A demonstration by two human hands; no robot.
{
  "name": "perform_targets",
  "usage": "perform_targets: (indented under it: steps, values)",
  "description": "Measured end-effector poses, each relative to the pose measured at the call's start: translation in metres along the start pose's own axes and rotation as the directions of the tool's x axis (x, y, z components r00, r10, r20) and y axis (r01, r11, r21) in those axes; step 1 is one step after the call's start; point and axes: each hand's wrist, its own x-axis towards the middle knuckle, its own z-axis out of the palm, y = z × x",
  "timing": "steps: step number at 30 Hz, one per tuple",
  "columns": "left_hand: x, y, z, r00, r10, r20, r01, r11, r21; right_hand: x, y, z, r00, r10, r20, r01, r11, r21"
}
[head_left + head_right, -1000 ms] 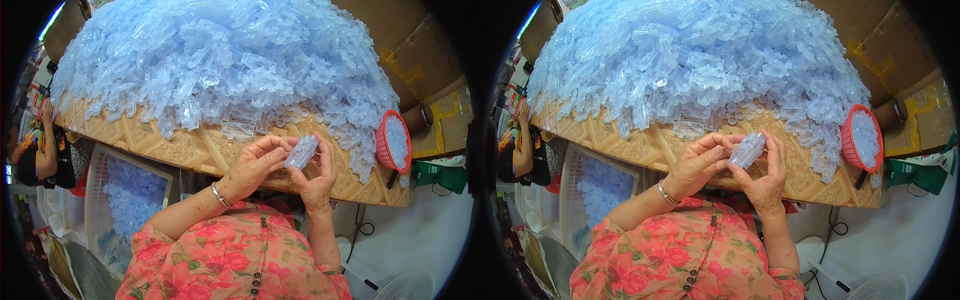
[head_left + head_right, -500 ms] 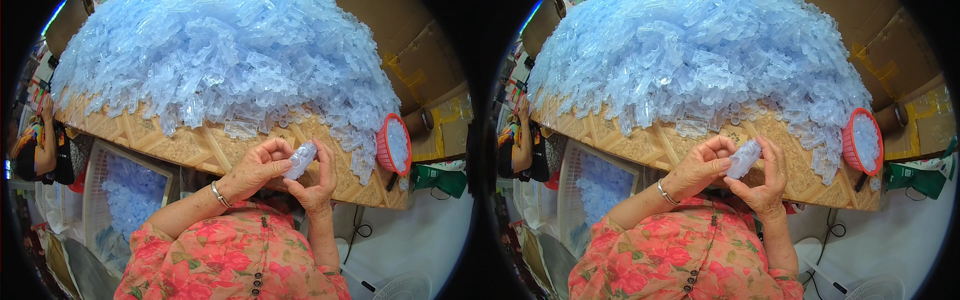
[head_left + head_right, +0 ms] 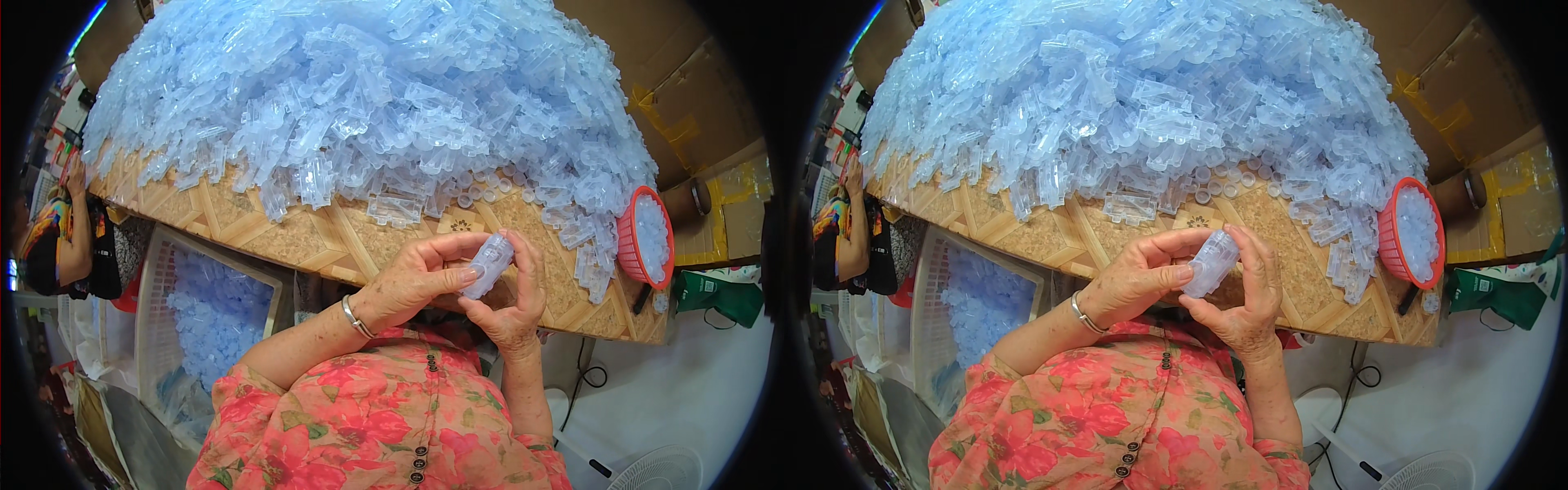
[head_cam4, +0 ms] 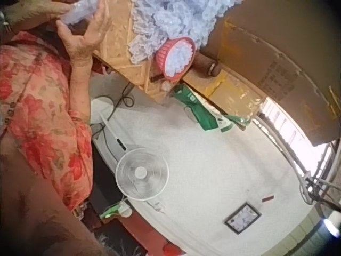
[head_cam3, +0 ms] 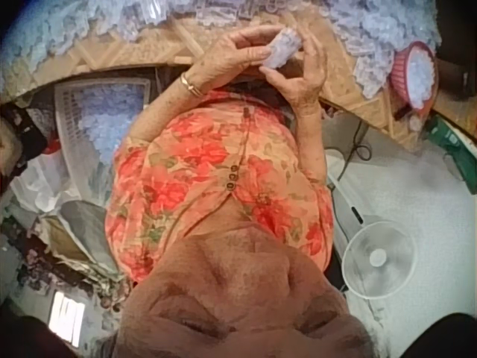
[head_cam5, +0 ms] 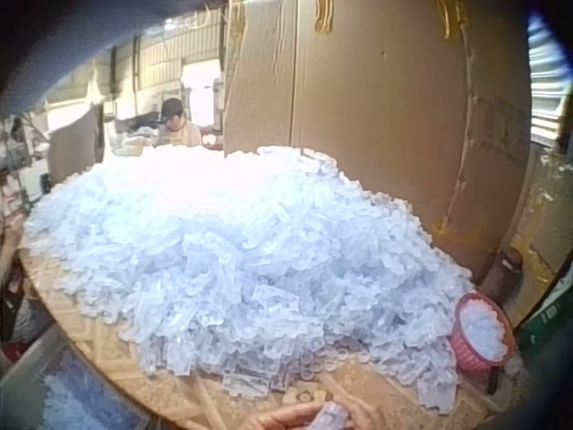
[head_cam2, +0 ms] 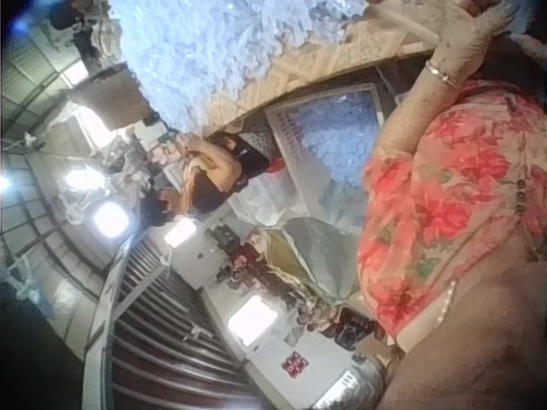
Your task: The person repeatedly picks up small translucent plastic components from a large pile on a wooden table. They align and press two pieces together by hand, then place the assembled unit into a red basket to the right. The process is continuous and repetitive throughout the clip.
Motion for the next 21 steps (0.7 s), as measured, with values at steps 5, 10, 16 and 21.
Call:
perform_targets:
  steps: [5,10,16,21]
  values:
    - [-0.0035,0.0053,0.0046,0.999,-0.040,-0.030,0.041,0.999,0.022,-0.0033,0.0020,0.0008,1.000,-0.023,-0.011,0.022,1.000,-0.011]
    - [-0.0037,0.0020,0.0036,0.999,-0.035,-0.023,0.036,0.999,0.011,-0.0035,0.0023,0.0001,0.997,-0.070,-0.020,0.069,0.997,-0.035]
    - [-0.0035,0.0011,0.0039,0.998,-0.047,-0.052,0.049,0.998,0.037,-0.0043,0.0048,0.0007,0.999,-0.052,-0.005,0.052,0.999,0.006]
    - [-0.0029,0.0021,0.0033,0.999,-0.038,-0.033,0.039,0.998,0.046,-0.0047,0.0046,0.0020,0.999,-0.033,-0.001,0.033,0.999,0.021]
